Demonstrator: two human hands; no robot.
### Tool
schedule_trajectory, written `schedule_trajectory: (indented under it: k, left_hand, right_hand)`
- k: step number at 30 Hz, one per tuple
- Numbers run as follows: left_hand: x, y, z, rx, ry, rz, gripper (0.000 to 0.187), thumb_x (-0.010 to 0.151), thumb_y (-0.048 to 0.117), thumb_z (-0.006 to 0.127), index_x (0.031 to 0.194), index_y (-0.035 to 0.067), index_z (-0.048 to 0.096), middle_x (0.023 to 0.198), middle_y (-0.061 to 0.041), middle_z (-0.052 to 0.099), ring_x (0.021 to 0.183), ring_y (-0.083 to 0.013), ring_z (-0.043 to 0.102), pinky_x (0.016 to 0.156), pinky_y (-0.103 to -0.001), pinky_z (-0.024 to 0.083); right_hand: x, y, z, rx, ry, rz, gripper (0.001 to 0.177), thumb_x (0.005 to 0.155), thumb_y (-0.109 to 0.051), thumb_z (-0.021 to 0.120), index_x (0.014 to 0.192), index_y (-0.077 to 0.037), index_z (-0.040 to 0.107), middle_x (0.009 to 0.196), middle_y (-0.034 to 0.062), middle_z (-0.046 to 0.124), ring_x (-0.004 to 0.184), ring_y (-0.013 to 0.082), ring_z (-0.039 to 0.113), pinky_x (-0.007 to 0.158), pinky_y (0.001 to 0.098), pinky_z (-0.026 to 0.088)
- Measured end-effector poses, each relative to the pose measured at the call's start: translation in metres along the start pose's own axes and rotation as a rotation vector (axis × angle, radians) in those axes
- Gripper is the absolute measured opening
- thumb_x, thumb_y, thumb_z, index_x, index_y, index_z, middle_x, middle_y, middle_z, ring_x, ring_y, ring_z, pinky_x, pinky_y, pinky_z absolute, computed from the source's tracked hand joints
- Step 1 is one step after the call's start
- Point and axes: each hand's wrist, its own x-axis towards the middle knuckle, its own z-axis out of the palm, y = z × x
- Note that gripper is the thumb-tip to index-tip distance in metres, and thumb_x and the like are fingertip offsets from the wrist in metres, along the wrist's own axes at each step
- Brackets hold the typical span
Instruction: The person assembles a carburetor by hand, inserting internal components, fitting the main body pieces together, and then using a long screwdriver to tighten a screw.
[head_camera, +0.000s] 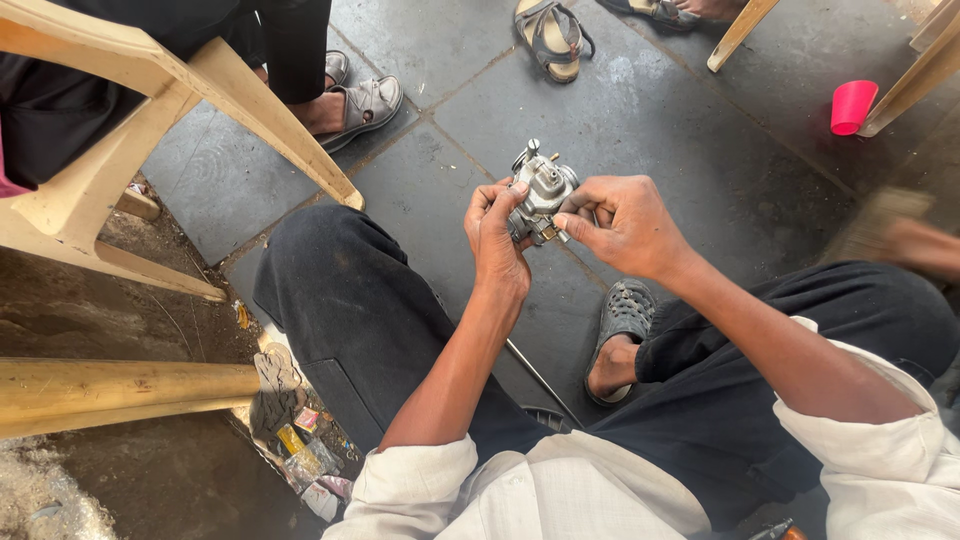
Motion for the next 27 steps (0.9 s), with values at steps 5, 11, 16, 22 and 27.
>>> schedule_trajectory:
  k: [5,11,16,22,27]
  left_hand:
    - [0.0,0.002,0.0,-0.023,0.008,-0.022,0.023,0.079,0.024,0.075,0.086,0.014,0.055,0.119,-0.009,0.061,0.086,-0.0179,0.063,0.054,-0.032,0.054]
    - [-0.002,0.004,0.002,-0.027,0.025,-0.029,0.022,0.078,0.023,0.074,0.084,0.014,0.055,0.121,-0.007,0.061,0.085,-0.0173,0.064,0.054,-0.033,0.056]
    - [-0.004,0.005,0.002,-0.017,0.018,0.004,0.023,0.078,0.023,0.074,0.083,0.013,0.054,0.123,-0.008,0.061,0.088,-0.0175,0.065,0.056,-0.034,0.058]
    - [-0.005,0.006,0.003,0.011,0.042,0.014,0.022,0.078,0.023,0.074,0.083,0.013,0.055,0.123,-0.009,0.061,0.09,-0.0169,0.065,0.056,-0.034,0.058]
    - [-0.003,0.007,0.002,-0.037,0.017,0.027,0.022,0.079,0.022,0.074,0.084,0.014,0.054,0.12,-0.009,0.063,0.087,-0.016,0.065,0.056,-0.033,0.058]
  right_hand:
    - [-0.006,0.004,0.013,0.148,0.056,0.142,0.016,0.087,-0.015,0.079,0.088,0.001,0.075,0.054,-0.0065,0.052,0.047,-0.0015,0.036,0.041,0.023,0.025]
    - [-0.009,0.011,0.026,0.344,0.09,0.255,0.016,0.09,-0.012,0.076,0.093,0.004,0.075,0.065,-0.0019,0.063,0.053,-0.0012,0.046,0.045,0.0197,0.032]
    - [-0.009,0.015,0.03,0.557,0.115,0.29,0.018,0.09,-0.009,0.074,0.101,0.006,0.074,0.085,0.005,0.076,0.072,0.0004,0.067,0.061,0.0153,0.053]
    - [-0.01,0.01,0.03,0.359,0.137,0.262,0.018,0.091,-0.014,0.075,0.095,0.003,0.074,0.072,0.0035,0.073,0.058,0.0004,0.061,0.047,0.0177,0.044]
    - [-0.003,0.007,0.026,0.131,0.159,0.211,0.023,0.085,-0.022,0.082,0.079,-0.002,0.072,0.055,-0.0006,0.062,0.046,-0.0001,0.045,0.041,0.0199,0.031]
